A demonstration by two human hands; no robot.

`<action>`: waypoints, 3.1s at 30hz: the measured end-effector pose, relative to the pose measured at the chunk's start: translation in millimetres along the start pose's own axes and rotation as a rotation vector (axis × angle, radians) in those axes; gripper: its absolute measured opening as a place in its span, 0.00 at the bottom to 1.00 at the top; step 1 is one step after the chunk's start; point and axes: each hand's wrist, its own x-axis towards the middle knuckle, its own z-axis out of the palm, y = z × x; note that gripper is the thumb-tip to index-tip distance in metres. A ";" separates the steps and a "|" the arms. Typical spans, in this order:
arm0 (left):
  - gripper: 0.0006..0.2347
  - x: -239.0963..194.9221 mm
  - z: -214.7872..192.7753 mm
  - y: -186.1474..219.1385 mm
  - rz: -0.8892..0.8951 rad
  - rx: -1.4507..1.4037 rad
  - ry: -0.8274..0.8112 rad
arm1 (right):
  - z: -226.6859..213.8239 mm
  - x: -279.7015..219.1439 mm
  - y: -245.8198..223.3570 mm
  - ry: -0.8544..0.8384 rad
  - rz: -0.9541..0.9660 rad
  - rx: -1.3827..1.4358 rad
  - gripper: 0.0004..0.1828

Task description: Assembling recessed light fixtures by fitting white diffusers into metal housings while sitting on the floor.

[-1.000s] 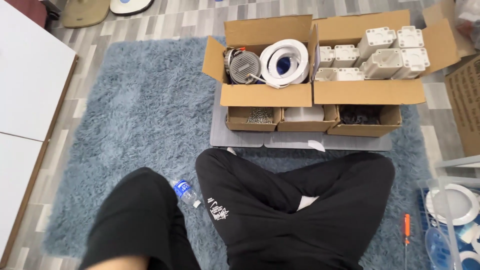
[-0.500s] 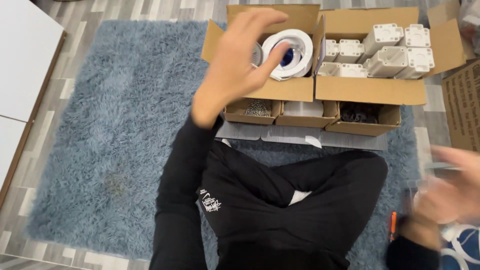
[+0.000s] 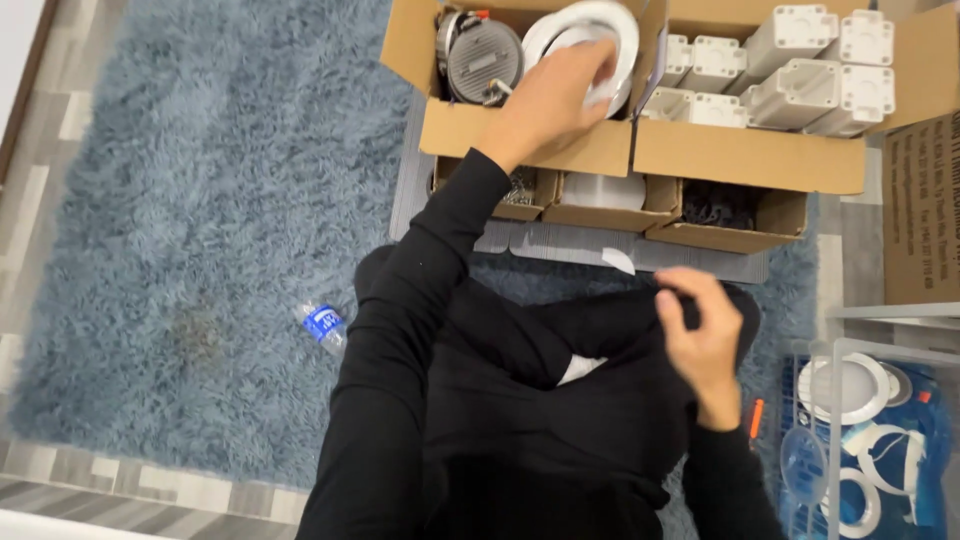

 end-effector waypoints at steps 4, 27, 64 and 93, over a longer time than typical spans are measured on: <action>0.12 1.3 -26.4 8.3 -0.032 -0.224 0.267 | -11.7 47.0 -15.3 -0.041 -0.152 -0.071 0.13; 0.14 -234.3 -46.3 76.6 -0.673 -1.247 0.616 | 79.4 182.4 8.9 -1.052 0.287 -0.599 0.58; 0.13 -166.6 -11.1 92.6 -0.569 -1.115 0.411 | -3.3 116.9 9.8 -0.122 -0.689 -0.538 0.19; 0.22 -136.7 -18.2 97.5 -0.461 -0.126 0.143 | -30.1 57.0 8.6 0.233 -0.444 -0.118 0.13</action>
